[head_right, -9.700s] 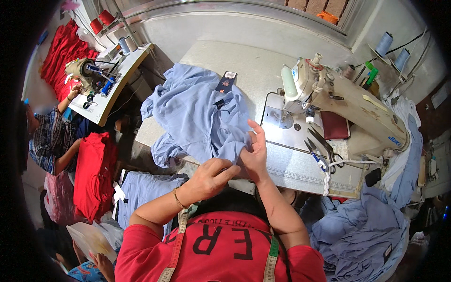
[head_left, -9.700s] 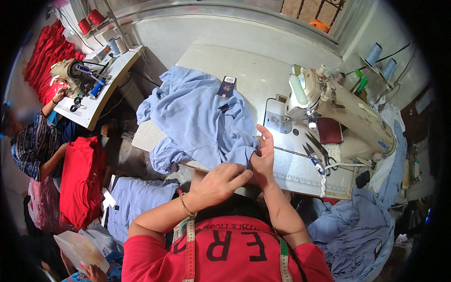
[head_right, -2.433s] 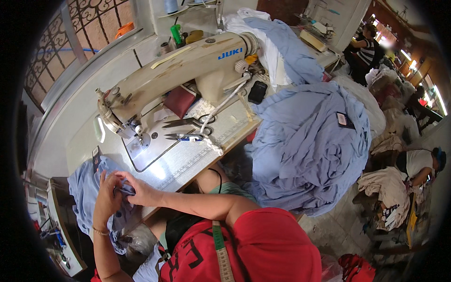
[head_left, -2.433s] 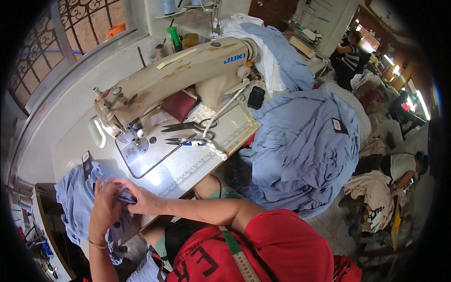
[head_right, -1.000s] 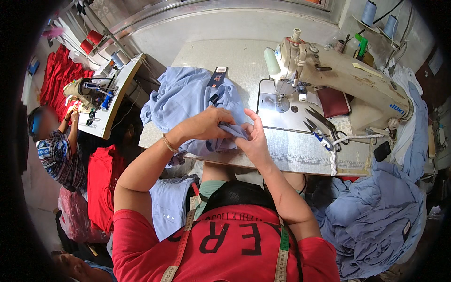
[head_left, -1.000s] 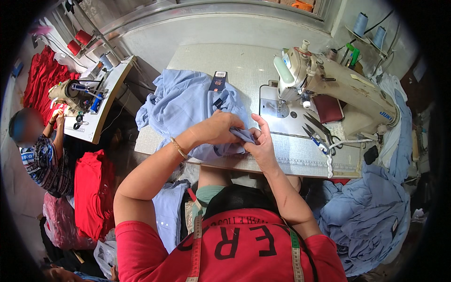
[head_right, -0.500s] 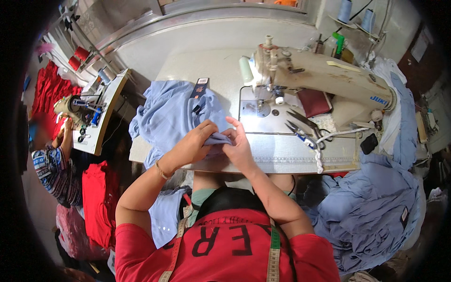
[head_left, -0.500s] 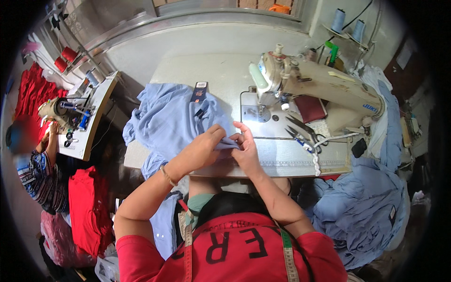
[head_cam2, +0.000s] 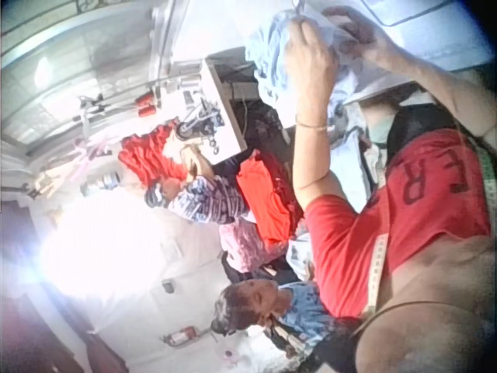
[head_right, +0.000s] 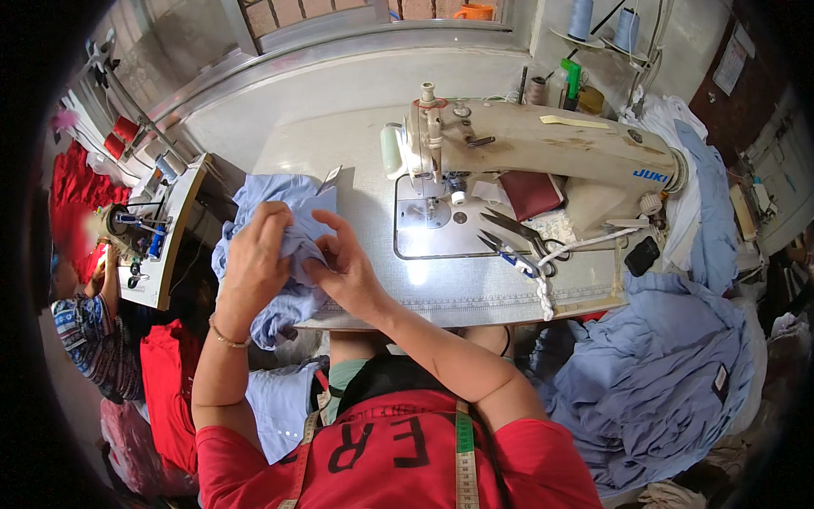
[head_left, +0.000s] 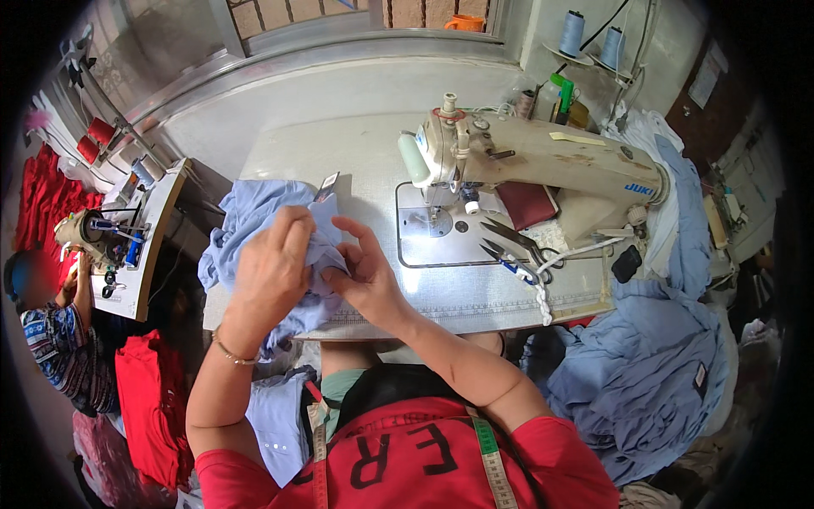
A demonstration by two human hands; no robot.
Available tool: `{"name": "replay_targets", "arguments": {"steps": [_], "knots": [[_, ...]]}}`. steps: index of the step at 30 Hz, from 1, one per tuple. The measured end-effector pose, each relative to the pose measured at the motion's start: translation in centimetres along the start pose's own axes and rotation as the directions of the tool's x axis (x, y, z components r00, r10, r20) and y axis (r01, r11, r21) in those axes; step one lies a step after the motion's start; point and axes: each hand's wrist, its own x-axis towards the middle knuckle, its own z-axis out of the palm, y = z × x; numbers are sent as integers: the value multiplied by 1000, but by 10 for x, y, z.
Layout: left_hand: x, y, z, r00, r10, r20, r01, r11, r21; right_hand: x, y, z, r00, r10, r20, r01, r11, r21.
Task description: The person sews a light blue shirt using an industrial sewing machine, first aligning the fabric edges by hand and then feeding them under the presser foot.
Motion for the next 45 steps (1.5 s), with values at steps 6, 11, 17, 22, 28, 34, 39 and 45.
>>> {"name": "replay_targets", "arguments": {"steps": [6, 11, 17, 22, 28, 34, 39, 45], "knots": [[35, -3, 41, 997, -7, 79, 16, 993, -115, -20, -34, -21, 990, 98, -106, -90, 993, 72], [34, 5, 173, 986, 129, 103, -81, 919, -385, -59, -10, -109, 949, 141, -283, -178, 978, -110], [41, 31, 232, 976, 157, 152, -82, 908, -410, -75, -56, -150, 869, 340, -359, -468, 800, -376], [38, 24, 226, 958, 177, 228, -56, 889, -454, -28, -63, -167, 941, 47, -336, -327, 391, -861], [36, 20, 217, 962, 164, 217, -39, 872, -488, 19, -42, -178, 938, 107, -328, -331, 3, -944], [36, 19, 216, 959, 147, 241, -9, 868, -496, 14, -24, -199, 966, 27, -257, -257, 10, -966], [42, 20, 204, 976, 104, 192, 20, 834, -551, 8, -40, -191, 954, 224, -201, -240, 168, -956], [38, 18, 211, 961, 149, 234, 3, 838, -546, -4, -36, -188, 997, 69, -34, -41, 95, -995]]}}
